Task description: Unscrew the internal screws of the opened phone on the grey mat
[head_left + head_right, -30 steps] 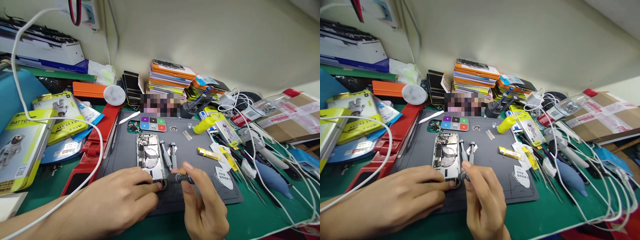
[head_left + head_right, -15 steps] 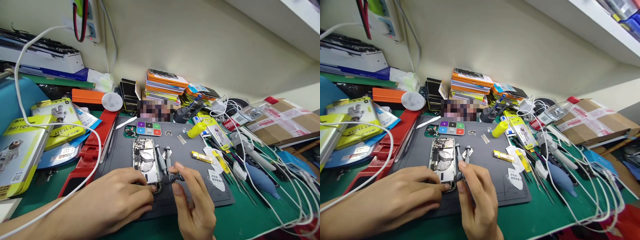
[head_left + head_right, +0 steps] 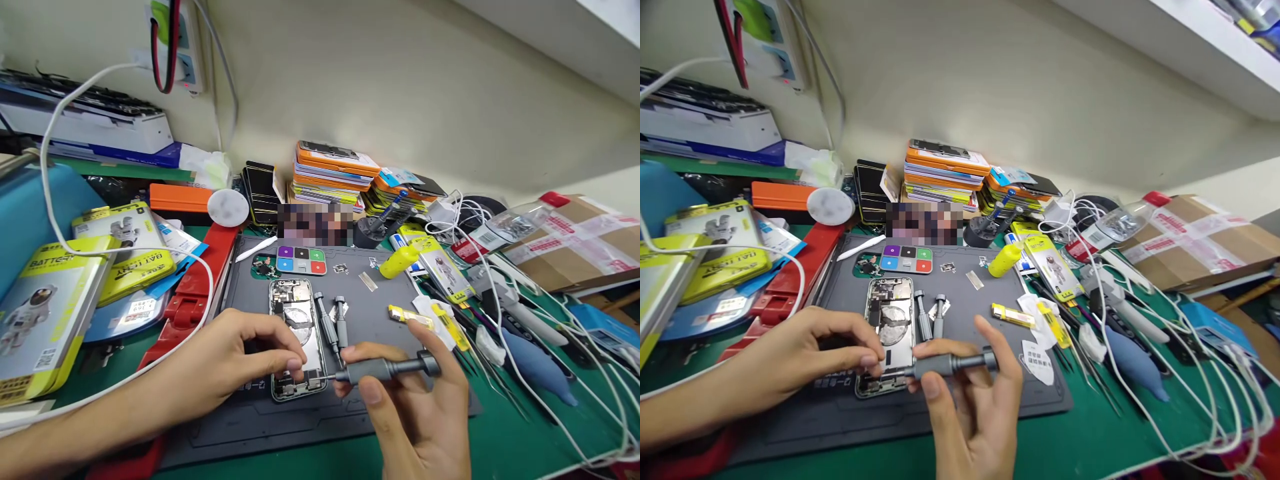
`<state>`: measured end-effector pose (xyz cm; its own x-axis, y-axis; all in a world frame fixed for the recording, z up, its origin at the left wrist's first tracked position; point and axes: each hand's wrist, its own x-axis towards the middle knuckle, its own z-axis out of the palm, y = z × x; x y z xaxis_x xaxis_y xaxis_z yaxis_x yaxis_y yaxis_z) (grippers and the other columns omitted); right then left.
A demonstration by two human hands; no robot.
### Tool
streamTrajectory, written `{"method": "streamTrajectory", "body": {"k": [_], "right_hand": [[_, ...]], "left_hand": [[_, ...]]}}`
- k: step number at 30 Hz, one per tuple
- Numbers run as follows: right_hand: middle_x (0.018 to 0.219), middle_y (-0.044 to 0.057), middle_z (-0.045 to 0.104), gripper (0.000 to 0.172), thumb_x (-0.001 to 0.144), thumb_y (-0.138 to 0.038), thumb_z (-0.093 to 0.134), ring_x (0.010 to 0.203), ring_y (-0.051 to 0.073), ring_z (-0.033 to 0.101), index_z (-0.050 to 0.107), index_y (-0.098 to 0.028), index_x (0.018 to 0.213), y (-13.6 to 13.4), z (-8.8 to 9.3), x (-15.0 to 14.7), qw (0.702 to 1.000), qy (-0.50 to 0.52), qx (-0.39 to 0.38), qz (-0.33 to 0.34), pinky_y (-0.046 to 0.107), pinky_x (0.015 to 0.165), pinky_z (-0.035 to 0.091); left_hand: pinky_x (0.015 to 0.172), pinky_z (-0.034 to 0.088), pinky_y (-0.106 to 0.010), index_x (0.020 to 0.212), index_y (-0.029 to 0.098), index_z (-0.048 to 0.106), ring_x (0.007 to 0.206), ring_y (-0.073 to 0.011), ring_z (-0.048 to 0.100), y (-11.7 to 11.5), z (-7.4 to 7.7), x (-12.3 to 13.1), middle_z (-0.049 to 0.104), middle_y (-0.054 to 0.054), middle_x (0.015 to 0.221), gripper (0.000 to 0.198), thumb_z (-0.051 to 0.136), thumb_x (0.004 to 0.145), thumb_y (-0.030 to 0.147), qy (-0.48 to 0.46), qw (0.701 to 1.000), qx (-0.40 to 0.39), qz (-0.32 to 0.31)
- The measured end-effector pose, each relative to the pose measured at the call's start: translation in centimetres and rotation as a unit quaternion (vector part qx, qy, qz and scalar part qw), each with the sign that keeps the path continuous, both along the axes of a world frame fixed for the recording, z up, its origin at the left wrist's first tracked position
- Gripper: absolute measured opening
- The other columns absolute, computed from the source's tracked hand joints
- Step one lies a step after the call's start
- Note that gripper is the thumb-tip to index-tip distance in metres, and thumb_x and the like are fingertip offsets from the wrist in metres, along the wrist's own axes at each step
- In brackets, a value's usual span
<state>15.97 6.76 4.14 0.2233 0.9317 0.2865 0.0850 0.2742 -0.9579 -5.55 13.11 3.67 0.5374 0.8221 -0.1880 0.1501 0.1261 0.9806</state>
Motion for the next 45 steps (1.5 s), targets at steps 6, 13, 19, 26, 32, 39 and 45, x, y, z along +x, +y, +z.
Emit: {"method": "streamTrajectory", "body": {"k": [6, 13, 19, 26, 32, 39, 45], "right_hand": [[0.107, 0.002, 0.081, 0.046, 0.108, -0.019, 0.065, 0.099, 0.013, 0.077, 0.048, -0.036, 0.147, -0.6, -0.6, -1.5, 0.999, -0.017, 0.003, -0.047, 0.023, 0.086, 0.065], [0.107, 0.002, 0.083, 0.044, 0.106, -0.015, 0.067, 0.091, 0.014, 0.079, 0.049, -0.033, 0.141, -1.1, -1.0, -1.8, 0.997, -0.031, -0.005, -0.076, 0.025, 0.08, 0.065], [0.108, 0.001, 0.082, 0.043, 0.107, -0.02, 0.067, 0.08, 0.012, 0.078, 0.048, -0.034, 0.143, -0.9, -1.1, -1.5, 0.998, -0.015, -0.013, -0.051, 0.023, 0.077, 0.065], [0.106, 0.003, 0.08, 0.044, 0.108, -0.018, 0.063, 0.074, 0.015, 0.078, 0.048, -0.035, 0.145, -0.4, -1.4, -1.2, 1.0, 0.007, 0.008, -0.029, 0.029, 0.075, 0.07], [0.109, 0.003, 0.08, 0.046, 0.108, -0.015, 0.061, 0.081, 0.016, 0.081, 0.047, -0.035, 0.147, -0.2, -1.6, -0.9, 1.0, 0.014, 0.02, -0.015, 0.029, 0.076, 0.071], [0.113, 0.003, 0.08, 0.049, 0.109, -0.011, 0.058, 0.077, 0.015, 0.081, 0.043, -0.036, 0.149, 0.0, -2.0, 0.2, 0.998, -0.016, 0.038, 0.036, 0.032, 0.077, 0.072], [0.113, 0.003, 0.08, 0.049, 0.11, -0.013, 0.058, 0.075, 0.016, 0.081, 0.043, -0.038, 0.149, 0.2, -1.9, 0.3, 0.999, 0.007, 0.029, 0.039, 0.033, 0.076, 0.072]], "left_hand": [[0.082, 0.055, -0.02, 0.096, 0.025, 0.085, 0.087, -0.0138, 0.073, 0.1, -0.1, 0.0, 0.085, 0.005, 0.092, 0.02, 0.073, 0.103, 0.04, -0.012, 0.999, -0.029, -0.016], [0.083, 0.054, -0.02, 0.096, 0.024, 0.084, 0.089, -0.0138, 0.074, 0.0, 0.1, 0.1, 0.085, 0.005, 0.093, 0.02, 0.071, 0.104, 0.038, 0.003, 0.999, -0.036, -0.031], [0.084, 0.054, -0.019, 0.096, 0.024, 0.084, 0.09, -0.0132, 0.075, 0.1, 0.2, 0.0, 0.085, 0.006, 0.093, 0.018, 0.07, 0.104, 0.032, 0.001, 0.999, -0.036, -0.039], [0.083, 0.055, -0.019, 0.097, 0.024, 0.084, 0.088, -0.0131, 0.073, 0.1, 0.2, 0.0, 0.084, 0.005, 0.093, 0.019, 0.072, 0.104, 0.038, -0.009, 0.999, -0.042, -0.033], [0.083, 0.055, -0.019, 0.098, 0.024, 0.083, 0.088, -0.0123, 0.074, 0.1, 0.3, -0.1, 0.085, 0.005, 0.094, 0.018, 0.071, 0.105, 0.036, -0.019, 0.998, -0.043, -0.039], [0.083, 0.056, -0.019, 0.099, 0.023, 0.082, 0.089, -0.0127, 0.074, 0.1, 0.5, 0.0, 0.085, 0.004, 0.094, 0.018, 0.071, 0.105, 0.036, -0.033, 0.997, -0.052, -0.041], [0.082, 0.057, -0.021, 0.101, 0.022, 0.082, 0.087, -0.0136, 0.075, 0.3, 0.4, 0.1, 0.086, 0.002, 0.095, 0.017, 0.071, 0.105, 0.034, -0.066, 0.993, -0.089, -0.034]]}}
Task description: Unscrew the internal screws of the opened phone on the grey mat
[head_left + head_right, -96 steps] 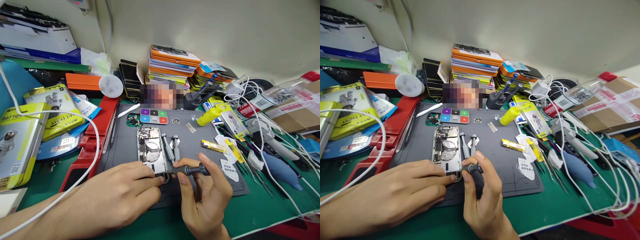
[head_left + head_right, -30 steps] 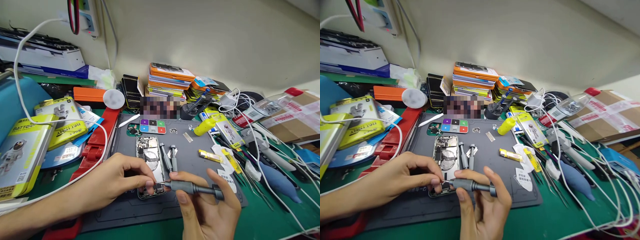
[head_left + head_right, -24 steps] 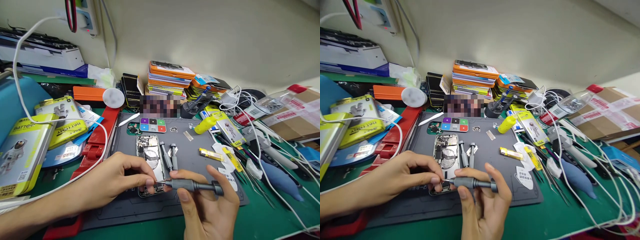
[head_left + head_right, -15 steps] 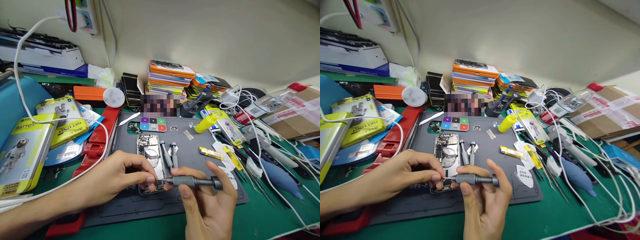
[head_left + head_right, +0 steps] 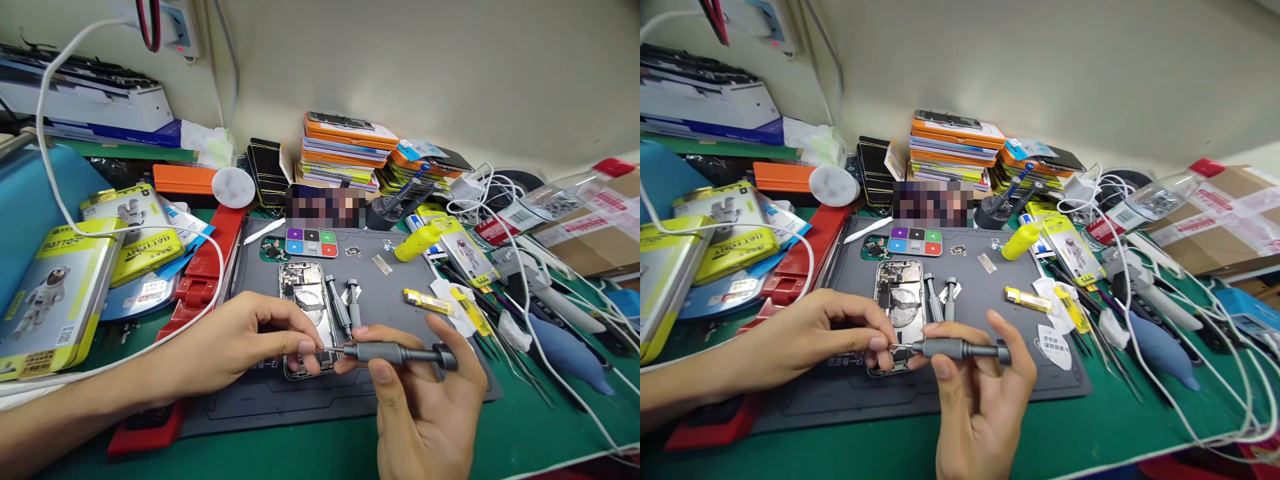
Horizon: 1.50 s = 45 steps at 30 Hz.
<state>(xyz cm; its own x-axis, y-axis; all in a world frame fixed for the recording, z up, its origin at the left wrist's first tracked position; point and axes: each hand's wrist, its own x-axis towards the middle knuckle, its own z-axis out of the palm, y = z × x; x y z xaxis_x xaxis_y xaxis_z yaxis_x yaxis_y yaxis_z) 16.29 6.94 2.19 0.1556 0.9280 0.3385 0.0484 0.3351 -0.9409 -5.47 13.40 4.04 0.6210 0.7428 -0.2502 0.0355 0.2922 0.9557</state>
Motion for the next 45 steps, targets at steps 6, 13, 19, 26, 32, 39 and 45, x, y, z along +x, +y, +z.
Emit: {"method": "streamTrajectory", "body": {"k": [6, 13, 19, 26, 32, 39, 45], "right_hand": [[0.108, 0.002, 0.079, 0.045, 0.11, -0.018, 0.06, 0.075, 0.017, 0.081, 0.045, -0.037, 0.147, -0.1, 0.5, -0.6, 0.999, 0.017, -0.03, -0.021, 0.034, 0.075, 0.072], [0.113, 0.003, 0.08, 0.046, 0.11, -0.015, 0.06, 0.075, 0.017, 0.083, 0.045, -0.039, 0.146, -0.1, 0.1, -0.2, 1.0, 0.011, -0.017, 0.013, 0.035, 0.078, 0.072], [0.112, 0.003, 0.08, 0.048, 0.11, -0.014, 0.06, 0.082, 0.017, 0.083, 0.046, -0.04, 0.148, -0.2, 0.0, 0.5, 0.999, 0.029, -0.013, 0.018, 0.03, 0.075, 0.071], [0.112, 0.003, 0.08, 0.048, 0.11, -0.015, 0.06, 0.091, 0.018, 0.083, 0.046, -0.04, 0.148, -0.1, 0.0, 0.2, 1.0, 0.019, -0.016, 0.002, 0.026, 0.076, 0.069], [0.112, 0.003, 0.08, 0.047, 0.11, -0.015, 0.06, 0.085, 0.016, 0.083, 0.046, -0.04, 0.147, -0.1, 0.0, 0.1, 0.999, 0.027, -0.023, 0.002, 0.028, 0.079, 0.07], [0.112, 0.004, 0.08, 0.045, 0.11, -0.018, 0.061, 0.076, 0.017, 0.083, 0.046, -0.039, 0.147, 0.1, -0.1, 0.3, 0.999, 0.025, -0.033, 0.008, 0.031, 0.074, 0.071], [0.112, 0.004, 0.08, 0.042, 0.11, -0.022, 0.061, 0.082, 0.02, 0.082, 0.046, -0.039, 0.147, 0.1, 0.0, 0.4, 0.998, 0.03, -0.044, 0.017, 0.029, 0.065, 0.069]], "left_hand": [[0.082, 0.057, -0.02, 0.1, 0.022, 0.084, 0.087, -0.0127, 0.075, -0.1, 0.0, -0.2, 0.086, 0.003, 0.094, 0.012, 0.077, 0.101, 0.032, 0.003, 1.0, 0.003, 0.0], [0.084, 0.057, -0.02, 0.098, 0.022, 0.081, 0.087, -0.0122, 0.076, -0.2, 0.0, -0.2, 0.085, 0.003, 0.092, 0.011, 0.077, 0.101, 0.031, 0.002, 1.0, 0.001, -0.006], [0.085, 0.057, -0.021, 0.099, 0.022, 0.082, 0.088, -0.0129, 0.075, -0.1, 0.1, -0.3, 0.084, 0.003, 0.093, 0.013, 0.078, 0.101, 0.034, 0.005, 1.0, 0.006, -0.01], [0.085, 0.058, -0.023, 0.101, 0.021, 0.083, 0.089, -0.015, 0.076, 0.0, 0.0, -0.2, 0.085, 0.001, 0.096, 0.015, 0.074, 0.103, 0.034, 0.009, 1.0, 0.012, -0.011], [0.085, 0.058, -0.023, 0.1, 0.021, 0.083, 0.09, -0.0154, 0.076, -0.2, -0.2, -0.3, 0.086, 0.0, 0.096, 0.014, 0.077, 0.101, 0.034, -0.004, 1.0, 0.005, -0.006], [0.086, 0.059, -0.024, 0.099, 0.021, 0.083, 0.092, -0.0163, 0.078, -0.2, -0.1, -0.3, 0.086, 0.0, 0.097, 0.011, 0.077, 0.1, 0.031, -0.003, 1.0, 0.005, -0.006], [0.085, 0.058, -0.02, 0.097, 0.022, 0.082, 0.093, -0.0144, 0.079, -0.1, -0.1, -0.3, 0.087, 0.002, 0.096, 0.011, 0.078, 0.1, 0.031, -0.006, 1.0, 0.003, -0.006]]}}
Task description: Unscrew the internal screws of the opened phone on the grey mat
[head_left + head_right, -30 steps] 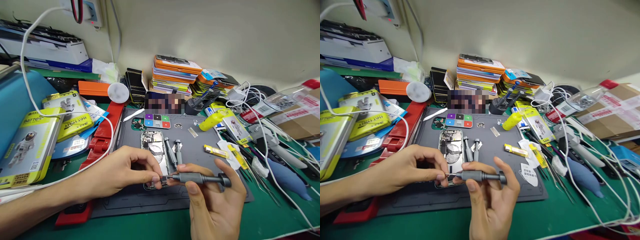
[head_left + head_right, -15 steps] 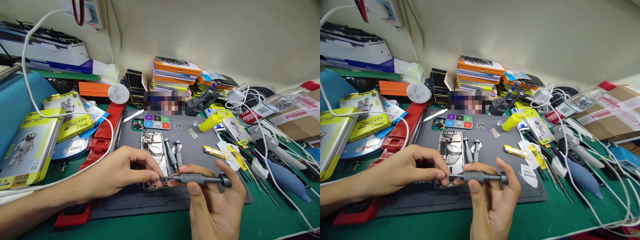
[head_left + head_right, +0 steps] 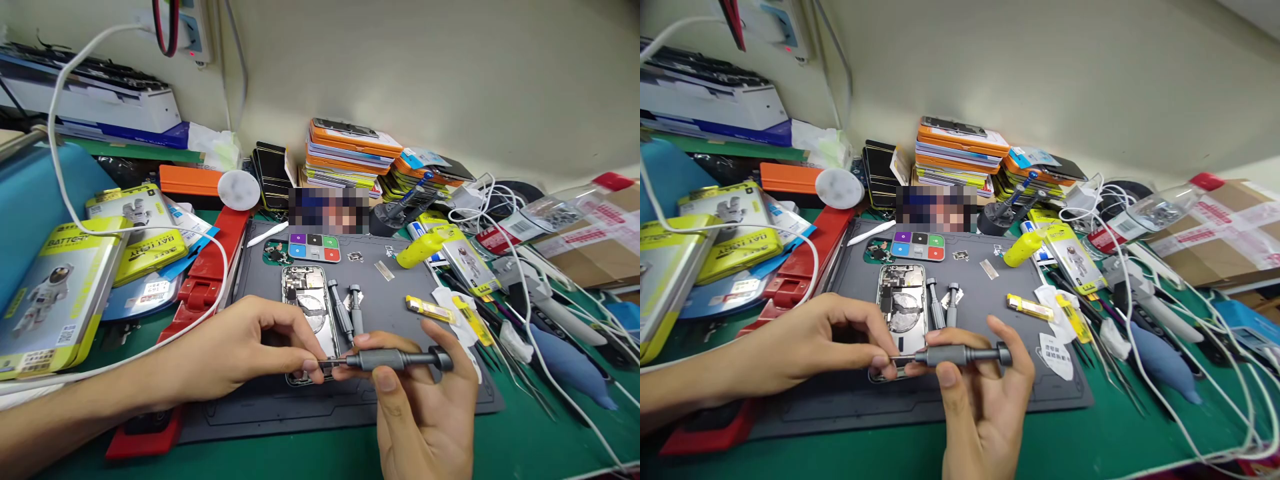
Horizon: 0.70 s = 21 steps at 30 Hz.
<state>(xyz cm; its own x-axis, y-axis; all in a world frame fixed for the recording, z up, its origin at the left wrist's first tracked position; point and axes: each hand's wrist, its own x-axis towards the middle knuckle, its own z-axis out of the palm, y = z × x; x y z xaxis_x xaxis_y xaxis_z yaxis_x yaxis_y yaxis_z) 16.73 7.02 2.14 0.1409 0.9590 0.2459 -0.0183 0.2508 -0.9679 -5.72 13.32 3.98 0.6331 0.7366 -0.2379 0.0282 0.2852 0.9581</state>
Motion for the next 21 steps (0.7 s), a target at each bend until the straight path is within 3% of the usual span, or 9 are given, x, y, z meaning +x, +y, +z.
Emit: {"method": "streamTrajectory", "body": {"k": [4, 9, 13, 21], "right_hand": [[0.112, 0.003, 0.08, 0.043, 0.11, -0.023, 0.062, 0.079, 0.018, 0.082, 0.045, -0.039, 0.147, -0.1, 0.0, 0.0, 1.0, -0.001, -0.009, 0.009, 0.03, 0.07, 0.069], [0.107, 0.005, 0.08, 0.042, 0.109, -0.025, 0.065, 0.095, 0.022, 0.082, 0.047, -0.036, 0.146, -0.1, -0.1, 0.1, 1.0, 0.006, -0.025, -0.011, 0.031, 0.077, 0.07], [0.107, 0.005, 0.08, 0.041, 0.111, -0.024, 0.06, 0.08, 0.019, 0.081, 0.048, -0.036, 0.149, 0.4, -0.1, 0.4, 0.996, 0.067, -0.035, 0.036, 0.035, 0.074, 0.072], [0.105, 0.006, 0.079, 0.048, 0.109, -0.024, 0.06, 0.078, 0.018, 0.078, 0.047, -0.036, 0.153, 0.7, 0.5, 0.3, 0.99, 0.119, -0.067, 0.026, 0.034, 0.074, 0.07]], "left_hand": [[0.084, 0.058, -0.019, 0.098, 0.022, 0.083, 0.092, -0.0135, 0.079, 0.0, -0.1, -0.1, 0.087, 0.003, 0.096, 0.012, 0.078, 0.101, 0.032, 0.0, 1.0, 0.005, -0.003], [0.086, 0.058, -0.021, 0.098, 0.022, 0.085, 0.092, -0.0143, 0.077, 0.0, 0.0, -0.1, 0.087, 0.001, 0.097, 0.012, 0.08, 0.099, 0.033, -0.002, 1.0, 0.006, -0.015], [0.086, 0.058, -0.021, 0.101, 0.022, 0.087, 0.092, -0.0143, 0.077, 0.0, -0.1, -0.1, 0.088, 0.001, 0.099, 0.011, 0.08, 0.098, 0.031, -0.011, 1.0, 0.003, -0.022], [0.082, 0.058, -0.018, 0.096, 0.021, 0.086, 0.087, -0.0128, 0.077, 0.1, 0.0, 0.1, 0.087, 0.002, 0.093, 0.011, 0.08, 0.098, 0.031, -0.002, 1.0, 0.002, 0.01]]}}
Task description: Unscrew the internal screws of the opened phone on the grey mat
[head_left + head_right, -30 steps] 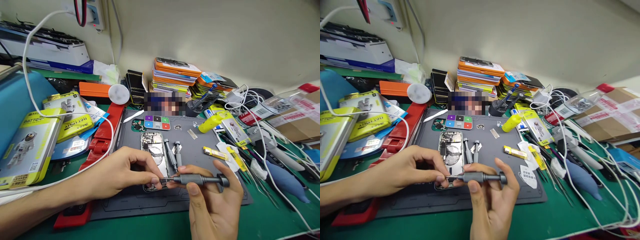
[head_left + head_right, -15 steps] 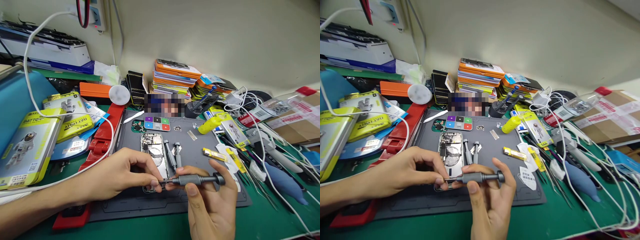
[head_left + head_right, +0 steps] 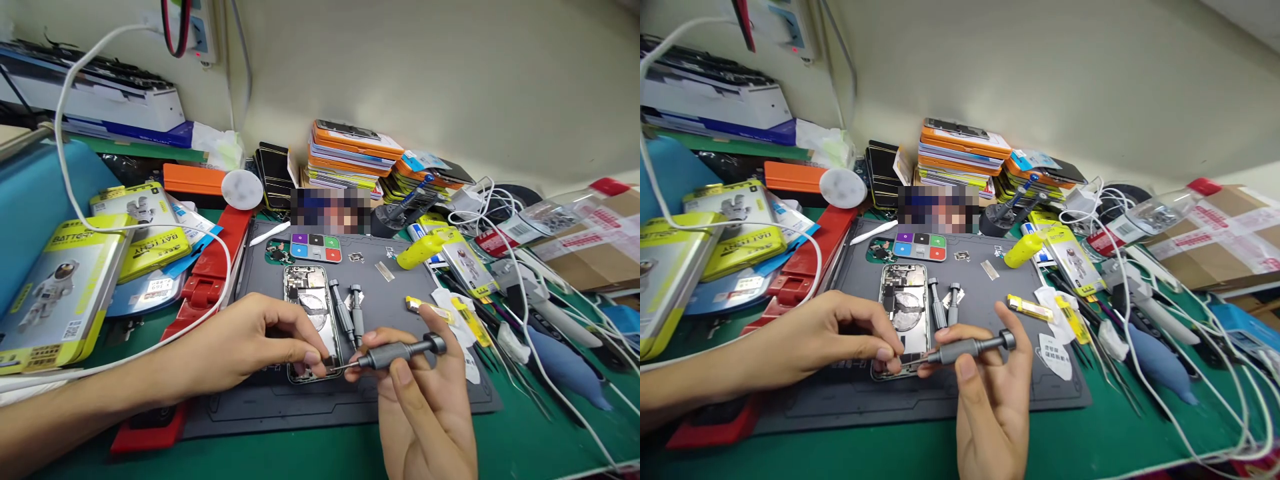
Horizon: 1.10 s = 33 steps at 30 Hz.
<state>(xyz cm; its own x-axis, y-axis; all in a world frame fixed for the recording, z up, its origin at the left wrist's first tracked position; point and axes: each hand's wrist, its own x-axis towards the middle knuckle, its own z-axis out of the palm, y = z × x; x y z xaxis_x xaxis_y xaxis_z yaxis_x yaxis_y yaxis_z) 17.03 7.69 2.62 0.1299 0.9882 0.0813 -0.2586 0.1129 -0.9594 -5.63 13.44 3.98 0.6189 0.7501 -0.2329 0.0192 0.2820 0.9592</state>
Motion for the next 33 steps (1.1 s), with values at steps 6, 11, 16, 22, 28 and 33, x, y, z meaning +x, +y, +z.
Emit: {"method": "streamTrajectory", "body": {"k": [6, 11, 16, 22, 28, 33], "right_hand": [[0.107, 0.005, 0.08, 0.045, 0.111, -0.023, 0.057, 0.087, 0.017, 0.078, 0.051, -0.041, 0.151, -0.63, -0.17, -0.12, 0.999, -0.026, 0.027, 0.006, 0.029, 0.078, 0.069], [0.109, 0.005, 0.08, 0.044, 0.112, -0.02, 0.054, 0.087, 0.016, 0.079, 0.051, -0.04, 0.152, -0.47, -0.38, -0.04, 0.998, -0.041, 0.047, 0.021, 0.029, 0.08, 0.069], [0.109, 0.006, 0.079, 0.044, 0.112, -0.022, 0.055, 0.083, 0.018, 0.079, 0.049, -0.039, 0.152, -0.3, -0.57, 0.01, 0.997, -0.057, 0.051, 0.021, 0.031, 0.076, 0.069], [0.11, 0.004, 0.079, 0.044, 0.112, -0.026, 0.056, 0.081, 0.016, 0.08, 0.047, -0.041, 0.152, -0.44, -0.41, -0.06, 0.997, -0.068, 0.031, 0.022, 0.031, 0.079, 0.07], [0.109, 0.004, 0.079, 0.046, 0.11, -0.029, 0.061, 0.079, 0.016, 0.079, 0.047, -0.041, 0.152, -0.67, -0.2, -0.1, 0.999, -0.051, 0.004, 0.017, 0.032, 0.079, 0.069], [0.109, 0.004, 0.079, 0.048, 0.11, -0.03, 0.062, 0.082, 0.016, 0.079, 0.046, -0.041, 0.153, -0.63, -0.24, -0.26, 0.999, -0.045, -0.011, 0.015, 0.031, 0.077, 0.07]], "left_hand": [[0.082, 0.058, -0.019, 0.095, 0.021, 0.088, 0.086, -0.0136, 0.075, -0.07, -0.05, -0.06, 0.087, 0.001, 0.093, 0.013, 0.082, 0.095, 0.032, -0.004, 1.0, -0.005, -0.015], [0.082, 0.058, -0.02, 0.095, 0.02, 0.088, 0.085, -0.0136, 0.073, -0.05, 0.13, 0.07, 0.087, 0.0, 0.095, 0.013, 0.081, 0.095, 0.03, 0.0, 1.0, -0.006, -0.03], [0.082, 0.058, -0.02, 0.095, 0.021, 0.086, 0.086, -0.0134, 0.076, -0.11, 0.17, 0.09, 0.088, 0.0, 0.095, 0.011, 0.08, 0.096, 0.03, -0.002, 1.0, -0.011, -0.028], [0.082, 0.058, -0.02, 0.095, 0.021, 0.084, 0.086, -0.013, 0.075, -0.15, 0.07, 0.03, 0.087, 0.001, 0.094, 0.011, 0.08, 0.097, 0.031, 0.001, 1.0, -0.005, -0.03], [0.082, 0.058, -0.02, 0.094, 0.02, 0.084, 0.086, -0.0137, 0.075, -0.04, 0.13, 0.1, 0.087, 0.0, 0.094, 0.011, 0.08, 0.097, 0.03, 0.001, 0.999, -0.012, -0.031], [0.081, 0.058, -0.021, 0.094, 0.02, 0.084, 0.085, -0.0144, 0.075, -0.13, 0.14, -0.03, 0.087, -0.001, 0.094, 0.011, 0.08, 0.096, 0.029, 0.005, 0.999, -0.005, -0.035]]}}
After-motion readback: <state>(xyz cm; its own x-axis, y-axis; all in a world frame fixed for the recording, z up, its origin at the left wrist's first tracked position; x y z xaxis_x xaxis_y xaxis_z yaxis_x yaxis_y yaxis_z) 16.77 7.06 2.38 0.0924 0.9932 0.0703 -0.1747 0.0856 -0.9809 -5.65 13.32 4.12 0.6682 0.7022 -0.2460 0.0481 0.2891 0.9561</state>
